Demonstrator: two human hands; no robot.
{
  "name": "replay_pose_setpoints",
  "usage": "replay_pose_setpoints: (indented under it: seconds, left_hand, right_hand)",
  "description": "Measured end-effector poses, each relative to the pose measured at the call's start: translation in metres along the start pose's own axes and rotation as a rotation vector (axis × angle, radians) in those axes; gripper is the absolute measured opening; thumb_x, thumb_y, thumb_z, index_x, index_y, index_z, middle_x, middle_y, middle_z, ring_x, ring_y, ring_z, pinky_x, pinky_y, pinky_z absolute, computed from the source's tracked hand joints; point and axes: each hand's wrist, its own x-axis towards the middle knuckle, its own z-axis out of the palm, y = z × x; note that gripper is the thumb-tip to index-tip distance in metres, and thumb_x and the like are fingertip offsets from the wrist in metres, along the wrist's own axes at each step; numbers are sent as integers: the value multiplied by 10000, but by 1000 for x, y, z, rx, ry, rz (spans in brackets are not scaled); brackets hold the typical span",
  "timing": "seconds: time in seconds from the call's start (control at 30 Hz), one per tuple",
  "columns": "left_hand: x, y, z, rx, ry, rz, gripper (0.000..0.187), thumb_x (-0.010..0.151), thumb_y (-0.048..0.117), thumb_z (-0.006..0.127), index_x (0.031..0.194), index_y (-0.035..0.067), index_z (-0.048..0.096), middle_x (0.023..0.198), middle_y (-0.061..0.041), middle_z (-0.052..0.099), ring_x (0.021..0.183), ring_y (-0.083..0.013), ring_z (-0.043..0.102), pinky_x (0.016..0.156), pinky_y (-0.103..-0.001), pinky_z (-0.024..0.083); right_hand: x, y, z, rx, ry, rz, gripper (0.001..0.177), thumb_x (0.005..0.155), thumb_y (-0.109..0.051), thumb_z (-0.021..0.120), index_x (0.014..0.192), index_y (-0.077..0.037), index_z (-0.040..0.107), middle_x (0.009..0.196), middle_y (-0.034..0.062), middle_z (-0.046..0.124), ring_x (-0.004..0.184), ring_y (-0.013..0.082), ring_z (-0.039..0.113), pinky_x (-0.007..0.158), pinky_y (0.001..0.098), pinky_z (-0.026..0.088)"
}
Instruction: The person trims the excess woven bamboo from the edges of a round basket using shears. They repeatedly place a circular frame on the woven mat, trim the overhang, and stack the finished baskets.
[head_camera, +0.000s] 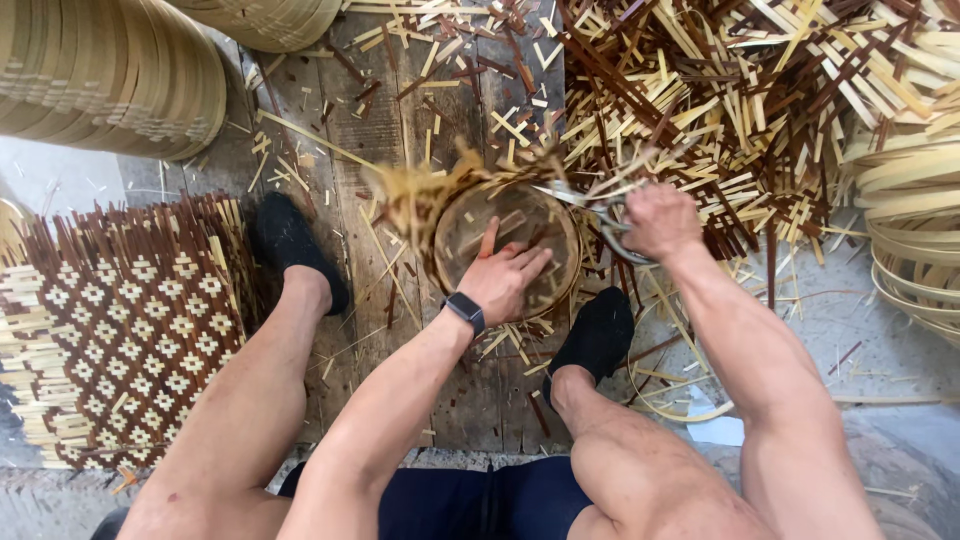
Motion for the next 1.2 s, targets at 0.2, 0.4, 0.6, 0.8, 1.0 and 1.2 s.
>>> replay_pose_setpoints:
  seconds: [0.2, 0.4, 0.6, 0.8, 1.0, 1.2]
  left_hand:
    - [12, 50, -8, -391, 326, -881, 1269, 741, 566, 867, 1599, 98, 58, 1612, -348, -64, 1491, -553, 164, 1181, -609, 134]
    - [31, 60, -22, -453, 169, -1010, 1264, 708, 475, 854, 1645, 216, 48, 1556, -432, -227, 1450, -631, 176, 1182, -554, 279]
    - [15, 47, -19, -305, 76, -770, 1236, 682, 457, 872, 1638, 268, 112, 1566, -440, -200, 1434, -639, 249, 1105, -546, 377]
    - [16, 45, -16, -290, 47, -741, 1241, 680, 470, 881, 1634, 262, 113, 1546, -459, -199, 1413, -641, 260, 1054, -554, 420]
    - [6, 31, -18, -235, -42, -555, 1210, 641, 387, 894, 1622, 304, 190, 1579, -393, -187, 1462, -604, 224, 1083, -550, 412]
    - [4, 28, -16, -263, -32, -478, 1193, 631, 341, 913, 1604, 323, 223, 1592, -372, -180, 1470, -603, 196, 1126, -557, 392]
  right_hand:
    - [-38, 4, -20, 3, 238, 4, 461, 856, -440, 755, 902, 5, 643, 815, 155, 598, 767, 257, 584, 678, 373, 504]
    - [0, -45, -51, -89, 349, 44, 402, 683, -319, 773, 924, -31, 631, 829, 89, 563, 776, 204, 546, 718, 331, 515]
    - [-28, 11, -10, -39, 251, -3, 258, 868, -267, 744, 976, -56, 644, 844, 73, 564, 752, 166, 535, 609, 315, 498]
    - [-2, -40, -47, 35, 427, 18, 251, 750, -334, 783, 832, -140, 646, 835, 49, 605, 816, 196, 581, 680, 316, 520]
    - [-23, 4, -59, 114, -219, 166, 226, 955, -321, 695, 1098, -149, 659, 881, 94, 671, 668, 171, 590, 550, 289, 496]
    - [0, -4, -9, 1016, 168, 248, 114, 1020, -227, 653, 929, -169, 615, 793, 24, 554, 685, 145, 492, 578, 256, 450]
